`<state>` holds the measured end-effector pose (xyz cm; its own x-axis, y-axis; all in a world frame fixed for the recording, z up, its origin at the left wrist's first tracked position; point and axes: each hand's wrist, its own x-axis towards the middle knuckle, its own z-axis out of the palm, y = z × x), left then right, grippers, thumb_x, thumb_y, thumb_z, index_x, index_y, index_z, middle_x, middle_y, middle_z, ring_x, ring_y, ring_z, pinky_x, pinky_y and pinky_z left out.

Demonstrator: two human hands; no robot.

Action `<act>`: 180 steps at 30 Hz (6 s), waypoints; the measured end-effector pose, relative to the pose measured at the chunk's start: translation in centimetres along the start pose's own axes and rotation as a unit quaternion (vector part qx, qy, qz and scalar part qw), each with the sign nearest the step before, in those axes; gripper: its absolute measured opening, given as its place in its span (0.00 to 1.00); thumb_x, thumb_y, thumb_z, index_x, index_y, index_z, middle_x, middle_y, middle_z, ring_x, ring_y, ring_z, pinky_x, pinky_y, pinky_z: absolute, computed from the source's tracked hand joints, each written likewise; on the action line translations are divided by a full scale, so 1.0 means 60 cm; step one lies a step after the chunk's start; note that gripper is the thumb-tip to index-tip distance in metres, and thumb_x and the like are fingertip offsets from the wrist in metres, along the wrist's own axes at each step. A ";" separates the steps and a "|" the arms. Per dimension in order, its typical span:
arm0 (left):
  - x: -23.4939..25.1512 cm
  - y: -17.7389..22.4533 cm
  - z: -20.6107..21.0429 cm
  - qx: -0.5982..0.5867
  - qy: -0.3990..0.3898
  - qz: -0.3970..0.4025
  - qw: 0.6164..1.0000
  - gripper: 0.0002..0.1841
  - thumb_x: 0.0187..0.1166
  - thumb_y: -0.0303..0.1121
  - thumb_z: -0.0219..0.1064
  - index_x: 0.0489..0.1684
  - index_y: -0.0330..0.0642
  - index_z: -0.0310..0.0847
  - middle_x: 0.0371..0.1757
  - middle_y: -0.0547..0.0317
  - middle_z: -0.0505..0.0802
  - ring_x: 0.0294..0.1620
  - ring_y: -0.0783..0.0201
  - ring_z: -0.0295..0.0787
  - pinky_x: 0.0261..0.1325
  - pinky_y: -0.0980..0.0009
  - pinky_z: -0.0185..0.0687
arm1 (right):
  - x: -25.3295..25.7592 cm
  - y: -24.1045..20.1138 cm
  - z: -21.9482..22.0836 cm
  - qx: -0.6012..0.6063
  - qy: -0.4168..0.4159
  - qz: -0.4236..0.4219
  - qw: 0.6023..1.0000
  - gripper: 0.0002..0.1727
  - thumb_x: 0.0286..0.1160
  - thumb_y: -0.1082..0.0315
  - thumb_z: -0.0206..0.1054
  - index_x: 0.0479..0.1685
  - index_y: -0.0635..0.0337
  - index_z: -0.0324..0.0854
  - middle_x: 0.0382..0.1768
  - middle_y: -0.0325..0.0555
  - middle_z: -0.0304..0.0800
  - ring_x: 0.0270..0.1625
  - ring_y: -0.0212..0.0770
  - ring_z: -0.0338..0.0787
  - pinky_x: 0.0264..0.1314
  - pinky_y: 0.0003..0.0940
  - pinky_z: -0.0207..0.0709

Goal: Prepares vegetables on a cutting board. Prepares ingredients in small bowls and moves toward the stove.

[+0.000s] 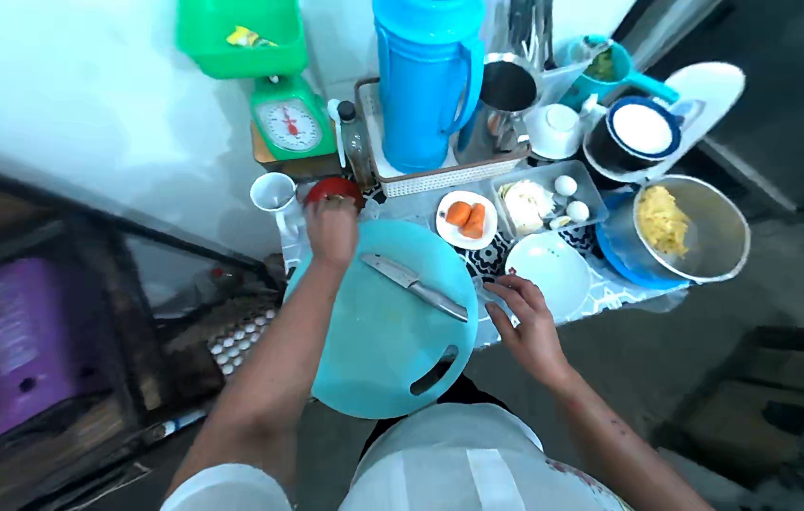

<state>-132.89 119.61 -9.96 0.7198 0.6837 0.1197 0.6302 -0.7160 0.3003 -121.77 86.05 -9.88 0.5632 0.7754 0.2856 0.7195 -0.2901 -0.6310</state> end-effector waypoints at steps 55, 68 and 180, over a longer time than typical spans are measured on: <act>-0.203 0.434 0.147 -0.582 -0.285 -0.256 0.718 0.37 0.90 0.27 0.56 0.96 0.49 0.36 0.32 0.43 0.92 0.27 0.55 0.96 0.35 0.63 0.96 | -0.030 0.254 -0.344 0.302 0.235 0.285 0.879 0.14 0.95 0.63 0.45 0.49 0.49 0.79 0.27 0.25 0.84 0.26 0.23 0.84 0.33 0.21 0.84; -0.269 0.288 0.068 -0.675 -0.176 -0.238 0.676 0.35 0.87 0.24 0.54 0.94 0.45 0.42 0.35 0.47 0.94 0.23 0.58 0.93 0.27 0.66 0.94 | 0.134 0.121 -0.180 0.441 0.067 0.208 0.871 0.16 0.93 0.63 0.44 0.53 0.49 0.80 0.31 0.27 0.89 0.30 0.27 0.88 0.39 0.26 0.87; -0.344 0.024 -0.011 -0.239 0.087 -0.208 0.944 0.20 0.90 0.36 0.57 0.59 0.21 0.80 0.50 0.40 0.88 0.45 0.72 0.83 0.51 0.77 0.80 | -0.056 0.196 -0.196 -0.022 0.081 -0.011 0.996 0.15 0.86 0.72 0.57 0.57 0.69 0.86 0.44 0.56 0.93 0.45 0.45 0.93 0.53 0.39 0.88</act>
<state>-147.04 104.58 -11.38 0.3533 0.9347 0.0381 0.6154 -0.2629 0.7431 -110.39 73.45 -9.78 0.6026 0.6822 0.4142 0.7478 -0.3015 -0.5914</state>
